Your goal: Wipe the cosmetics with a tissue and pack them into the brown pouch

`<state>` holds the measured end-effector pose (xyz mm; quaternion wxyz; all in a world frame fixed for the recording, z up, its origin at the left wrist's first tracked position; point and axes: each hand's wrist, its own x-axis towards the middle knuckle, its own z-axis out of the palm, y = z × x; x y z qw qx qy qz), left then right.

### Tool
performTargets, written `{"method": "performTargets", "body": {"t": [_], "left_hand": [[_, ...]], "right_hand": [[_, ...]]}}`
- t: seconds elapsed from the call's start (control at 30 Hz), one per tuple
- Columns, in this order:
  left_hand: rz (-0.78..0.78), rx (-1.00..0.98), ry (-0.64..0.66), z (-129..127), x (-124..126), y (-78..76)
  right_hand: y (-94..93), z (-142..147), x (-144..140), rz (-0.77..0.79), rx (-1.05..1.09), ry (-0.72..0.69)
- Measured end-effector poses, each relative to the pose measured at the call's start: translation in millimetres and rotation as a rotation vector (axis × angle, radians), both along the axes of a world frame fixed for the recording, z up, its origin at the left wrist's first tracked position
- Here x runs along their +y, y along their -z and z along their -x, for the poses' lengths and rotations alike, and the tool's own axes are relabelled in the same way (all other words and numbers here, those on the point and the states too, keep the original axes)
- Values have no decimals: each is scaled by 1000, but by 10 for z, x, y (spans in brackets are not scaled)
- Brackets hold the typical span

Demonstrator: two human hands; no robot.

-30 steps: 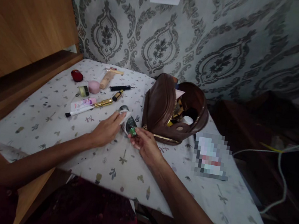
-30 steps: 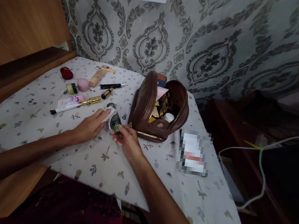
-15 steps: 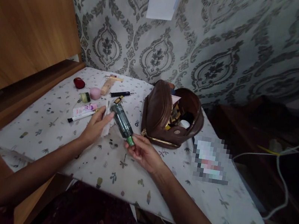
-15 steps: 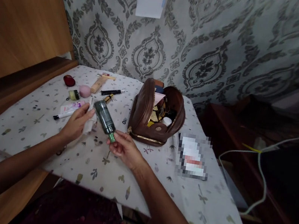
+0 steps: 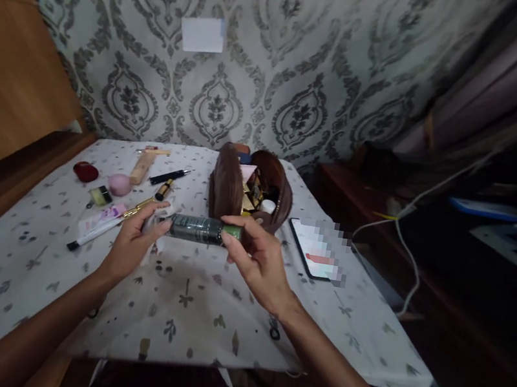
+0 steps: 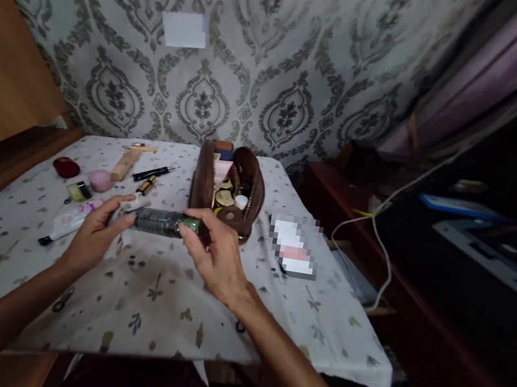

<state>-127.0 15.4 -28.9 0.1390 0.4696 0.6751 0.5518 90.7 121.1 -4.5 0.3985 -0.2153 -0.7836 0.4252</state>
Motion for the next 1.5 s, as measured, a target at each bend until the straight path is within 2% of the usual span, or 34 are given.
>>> {"method": "performTargets", "body": {"t": [0.1,0.17,0.3,0.4,0.47,0.57,0.73,0.9,1.1,1.5], "left_hand": [[-9,-53,51,-169,163,-144],[-9,28,114,-248,295,-295],[-57,479,201,-341,621,-606],[-35,820,315,-375,878,-716],[4,1006,361,-379,1013,-716],[23,1161,341,-356,1122,-650],[-39,1226,344,-316,1140,-543],[-139,1309,313,-348,1201,-552],[-136,1360,314,-361,1221,-565],[-119,1325,317,-329,1146,-517]], "right_hand": [[-260,-244,88,-75,85,92],[-443,-420,193,-106,140,176],[-715,-684,473,-235,227,374],[-785,-745,717,-341,233,437],[-781,-725,879,-398,199,430],[-748,-640,1097,-473,117,384],[-699,-449,1372,-556,-52,215],[-627,-246,1565,-601,-133,96],[-564,-12,1657,-651,-248,-21],[-624,312,1673,-717,-551,-176]]}}
